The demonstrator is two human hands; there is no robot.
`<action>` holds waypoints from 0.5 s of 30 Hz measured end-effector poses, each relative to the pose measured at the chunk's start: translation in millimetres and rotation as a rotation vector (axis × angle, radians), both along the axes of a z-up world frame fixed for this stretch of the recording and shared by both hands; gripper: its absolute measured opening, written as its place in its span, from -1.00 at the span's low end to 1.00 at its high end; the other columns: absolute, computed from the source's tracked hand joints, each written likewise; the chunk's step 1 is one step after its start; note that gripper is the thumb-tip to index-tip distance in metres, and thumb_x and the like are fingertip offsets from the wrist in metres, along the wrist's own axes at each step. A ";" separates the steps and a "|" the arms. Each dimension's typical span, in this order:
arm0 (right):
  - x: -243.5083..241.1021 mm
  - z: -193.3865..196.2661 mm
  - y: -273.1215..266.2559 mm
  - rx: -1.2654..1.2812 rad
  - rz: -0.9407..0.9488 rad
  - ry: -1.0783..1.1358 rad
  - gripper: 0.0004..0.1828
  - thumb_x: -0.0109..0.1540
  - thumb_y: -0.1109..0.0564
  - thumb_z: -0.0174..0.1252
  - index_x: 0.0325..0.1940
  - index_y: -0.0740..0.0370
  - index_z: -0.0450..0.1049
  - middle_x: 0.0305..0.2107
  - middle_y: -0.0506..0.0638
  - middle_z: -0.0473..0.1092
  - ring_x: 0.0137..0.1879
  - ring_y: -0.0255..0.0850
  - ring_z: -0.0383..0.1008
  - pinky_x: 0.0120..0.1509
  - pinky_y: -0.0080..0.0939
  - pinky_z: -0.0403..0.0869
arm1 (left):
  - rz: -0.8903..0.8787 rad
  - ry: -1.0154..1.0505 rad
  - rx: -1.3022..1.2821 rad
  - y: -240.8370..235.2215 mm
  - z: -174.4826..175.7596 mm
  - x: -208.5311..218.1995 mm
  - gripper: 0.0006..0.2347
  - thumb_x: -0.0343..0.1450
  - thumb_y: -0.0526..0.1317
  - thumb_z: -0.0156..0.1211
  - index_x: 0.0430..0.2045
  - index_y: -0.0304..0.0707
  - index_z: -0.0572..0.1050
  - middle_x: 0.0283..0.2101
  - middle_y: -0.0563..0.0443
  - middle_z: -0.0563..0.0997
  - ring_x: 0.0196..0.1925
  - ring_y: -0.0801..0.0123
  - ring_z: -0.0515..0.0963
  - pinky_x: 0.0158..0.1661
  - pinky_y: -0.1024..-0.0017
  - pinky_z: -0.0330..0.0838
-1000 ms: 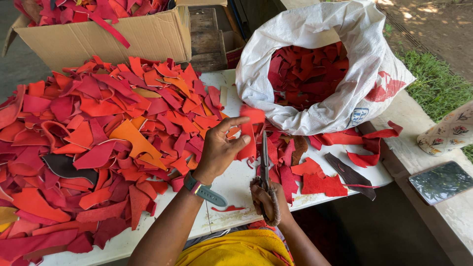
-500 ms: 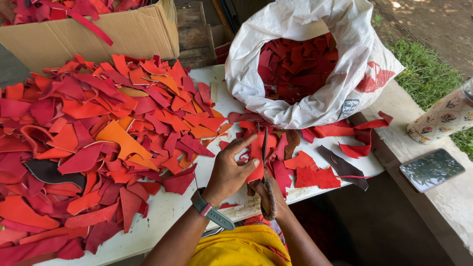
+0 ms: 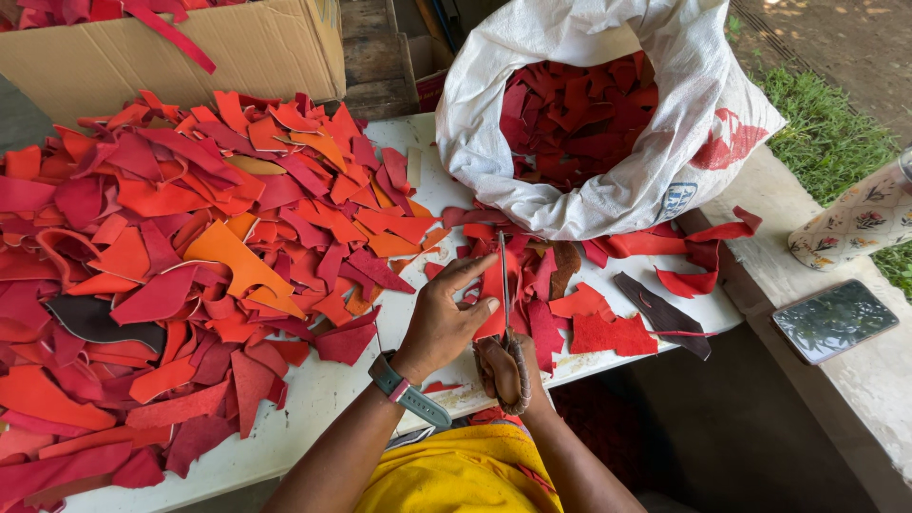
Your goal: The person uses scissors to cut red and orange fabric pieces into smaller strips. The cut pieces are placed into a white sack on the table. The person handles the fabric and scissors continuously throughout the clip.
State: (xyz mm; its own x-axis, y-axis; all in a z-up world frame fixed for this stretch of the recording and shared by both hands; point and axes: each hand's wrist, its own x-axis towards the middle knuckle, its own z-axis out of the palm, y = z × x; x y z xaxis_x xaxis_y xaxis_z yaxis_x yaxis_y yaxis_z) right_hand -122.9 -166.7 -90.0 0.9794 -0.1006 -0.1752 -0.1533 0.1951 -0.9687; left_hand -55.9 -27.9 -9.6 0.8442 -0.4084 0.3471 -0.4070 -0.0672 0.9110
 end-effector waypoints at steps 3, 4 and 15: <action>6.3 2.4 -6.1 0.015 0.000 0.002 -0.75 0.25 0.17 0.01 -0.51 0.32 0.38 -0.76 0.01 0.24 -0.75 -0.24 0.21 -0.69 -0.22 0.18 | 0.015 0.115 -0.187 16.3 -4.1 23.2 -0.56 0.42 -0.37 0.25 0.24 -0.21 0.43 0.27 0.02 0.51 -0.04 0.45 0.60 -0.23 0.60 0.58; 6.2 3.3 -11.1 0.091 0.024 -0.073 -0.71 0.27 0.15 0.00 -0.53 0.29 0.35 -0.75 0.00 0.25 -0.74 -0.26 0.21 -0.70 -0.22 0.19 | 0.090 0.189 -0.182 34.0 3.6 37.5 -0.53 0.48 -0.34 0.24 0.36 -0.16 0.43 0.04 -0.15 0.54 -0.19 0.36 0.53 -0.31 0.52 0.49; 11.5 6.9 -76.6 0.113 -0.081 -0.109 -0.63 0.30 0.09 -0.05 -0.59 0.23 0.25 -0.76 -0.01 0.21 -0.78 -0.22 0.18 -0.70 -0.21 0.18 | 0.973 -0.508 0.652 293.2 73.6 186.8 -0.50 0.20 -0.35 0.50 0.05 -0.46 0.51 0.17 -0.43 0.36 0.06 -0.25 0.45 0.03 0.04 0.38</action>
State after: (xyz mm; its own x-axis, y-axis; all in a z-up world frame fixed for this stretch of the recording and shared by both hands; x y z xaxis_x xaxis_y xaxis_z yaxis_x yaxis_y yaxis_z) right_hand -111.5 -243.3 -83.1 0.9827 -0.1652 -0.0833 -0.0281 0.3114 -0.9499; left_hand 130.8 265.3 64.0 0.7216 0.0851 0.6871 -0.2297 -0.9068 0.3535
